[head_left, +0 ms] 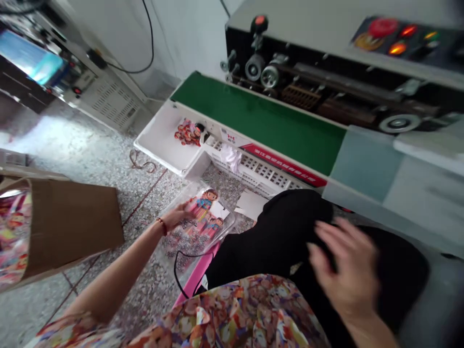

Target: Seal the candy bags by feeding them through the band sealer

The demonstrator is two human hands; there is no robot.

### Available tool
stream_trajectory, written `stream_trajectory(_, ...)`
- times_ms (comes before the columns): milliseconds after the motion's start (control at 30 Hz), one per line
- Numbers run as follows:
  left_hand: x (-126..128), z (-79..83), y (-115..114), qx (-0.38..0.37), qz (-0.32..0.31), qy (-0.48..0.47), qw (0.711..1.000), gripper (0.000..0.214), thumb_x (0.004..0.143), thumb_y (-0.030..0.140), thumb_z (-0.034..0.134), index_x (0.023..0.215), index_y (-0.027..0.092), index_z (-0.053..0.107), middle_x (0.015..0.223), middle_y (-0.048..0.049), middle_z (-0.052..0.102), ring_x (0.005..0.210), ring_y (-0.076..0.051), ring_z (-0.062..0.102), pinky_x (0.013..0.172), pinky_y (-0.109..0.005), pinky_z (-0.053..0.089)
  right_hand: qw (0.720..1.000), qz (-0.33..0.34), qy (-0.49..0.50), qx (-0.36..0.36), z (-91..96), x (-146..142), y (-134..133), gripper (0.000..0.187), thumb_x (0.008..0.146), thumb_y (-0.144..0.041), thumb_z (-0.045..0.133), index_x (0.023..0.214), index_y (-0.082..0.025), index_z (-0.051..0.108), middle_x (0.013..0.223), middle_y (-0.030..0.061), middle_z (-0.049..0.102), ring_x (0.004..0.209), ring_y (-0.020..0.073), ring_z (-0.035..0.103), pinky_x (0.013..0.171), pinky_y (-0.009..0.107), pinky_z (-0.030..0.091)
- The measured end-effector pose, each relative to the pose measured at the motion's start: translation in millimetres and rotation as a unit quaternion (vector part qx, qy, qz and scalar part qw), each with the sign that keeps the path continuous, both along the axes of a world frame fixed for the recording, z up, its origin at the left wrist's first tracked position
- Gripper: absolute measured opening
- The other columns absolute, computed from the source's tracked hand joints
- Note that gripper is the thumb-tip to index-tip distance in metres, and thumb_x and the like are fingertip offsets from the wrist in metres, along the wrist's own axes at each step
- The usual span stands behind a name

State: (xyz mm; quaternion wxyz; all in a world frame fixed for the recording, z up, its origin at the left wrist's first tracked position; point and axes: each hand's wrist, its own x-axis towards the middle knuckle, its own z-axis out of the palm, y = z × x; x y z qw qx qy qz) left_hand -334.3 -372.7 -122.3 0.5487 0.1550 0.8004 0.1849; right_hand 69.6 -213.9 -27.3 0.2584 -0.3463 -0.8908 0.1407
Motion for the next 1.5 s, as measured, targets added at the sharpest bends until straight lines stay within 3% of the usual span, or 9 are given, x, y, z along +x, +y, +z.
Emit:
stream_trajectory(233,66,134.1,81,0.172,-0.078,-0.142,0.972,0.032,0.060,0.029,0.083,0.086,0.018,0.068,0.082,-0.0002,0.071,0.078,-0.019,0.067,0.068,-0.026,0.054,0.976,0.193,-0.007,0.096,-5.4,-128,-20,0.046,0.099,-0.011,0.052,0.144,-0.020,0.049,0.149,0.0119,0.051,0.147,0.0316,0.032,0.120,0.070,0.016)
stream_trajectory(400,134,187.8,137,0.164,-0.123,-0.294,0.934,0.040,0.070,0.043,0.082,0.099,0.017,0.072,0.098,-0.0076,0.075,0.094,-0.025,0.070,0.078,-0.034,0.058,0.993,0.080,0.043,0.075,19.3,-76,10,0.040,0.095,-0.010,0.054,0.133,-0.020,0.058,0.128,0.0094,0.066,0.124,0.0244,0.057,0.116,0.047,0.039)
stream_trajectory(533,184,212.2,189,0.184,-0.185,-0.388,0.884,0.064,0.086,0.071,0.060,0.124,0.020,0.066,0.128,-0.0151,0.069,0.112,-0.031,0.069,0.096,-0.045,0.056,0.982,-0.113,0.129,-0.084,49.5,-11,46,0.037,0.085,-0.017,0.061,0.122,-0.020,0.062,0.112,0.0070,0.071,0.101,0.0235,0.067,0.092,0.036,0.055)
stream_trajectory(700,257,195.8,244,0.368,-0.249,-0.196,0.874,0.068,0.093,0.065,0.051,0.148,0.026,0.045,0.132,-0.0124,0.067,0.112,-0.029,0.070,0.099,-0.048,0.054,0.884,-0.269,0.239,-0.297,68.0,60,118,0.040,0.078,-0.039,0.076,0.111,-0.021,0.066,0.098,0.0013,0.073,0.088,0.0231,0.069,0.077,0.032,0.055)
stream_trajectory(800,297,161.6,265,0.499,-0.318,0.053,0.805,0.056,0.093,0.047,0.056,0.142,0.020,0.054,0.137,-0.0141,0.063,0.127,-0.029,0.060,0.112,-0.048,0.046,0.856,-0.332,0.217,-0.330,62.4,89,161,0.042,0.075,-0.039,0.078,0.109,-0.020,0.066,0.102,0.0043,0.074,0.094,0.0256,0.069,0.080,0.033,0.055)
stream_trajectory(900,326,128.0,280,0.532,-0.417,0.196,0.710,0.053,0.096,0.036,0.054,0.146,0.019,0.052,0.152,-0.0143,0.052,0.142,-0.029,0.045,0.120,-0.048,0.036,0.869,-0.382,0.085,-0.302,51.5,100,186,0.046,0.081,-0.045,0.074,0.117,-0.019,0.064,0.111,0.0101,0.071,0.106,0.0302,0.066,0.091,0.041,0.051)
stream_trajectory(1100,356,101.8,293,0.439,-0.497,0.358,0.657,0.053,0.099,0.036,0.052,0.150,0.023,0.047,0.154,-0.0126,0.051,0.148,-0.034,0.037,0.123,-0.062,0.021,0.872,-0.430,-0.143,-0.188,38.7,113,193,0.068,0.090,-0.061,0.065,0.136,-0.012,0.056,0.143,0.0248,0.051,0.132,0.0411,0.047,0.107,0.060,0.037)
stream_trajectory(1233,354,102.4,299,0.405,-0.468,0.428,0.658,0.050,0.098,0.038,0.054,0.144,0.020,0.055,0.154,-0.0153,0.050,0.151,-0.041,0.030,0.122,-0.067,0.015,0.899,-0.408,-0.109,-0.118,35.4,121,187,0.075,0.096,-0.052,0.059,0.154,-0.011,0.036,0.157,0.0239,0.034,0.142,0.0388,0.036,0.111,0.057,0.035)
stream_trajectory(1500,324,99.6,318,0.418,-0.460,0.399,0.674,0.042,0.100,0.029,0.047,0.140,0.022,0.058,0.157,-0.0125,0.046,0.150,-0.032,0.034,0.124,-0.057,0.023,0.955,-0.242,-0.168,-0.036,17.7,115,173,0.042,0.104,-0.033,0.050,0.146,-0.028,0.050,0.156,0.0087,0.043,0.147,0.0337,0.030,0.115,0.067,0.024)
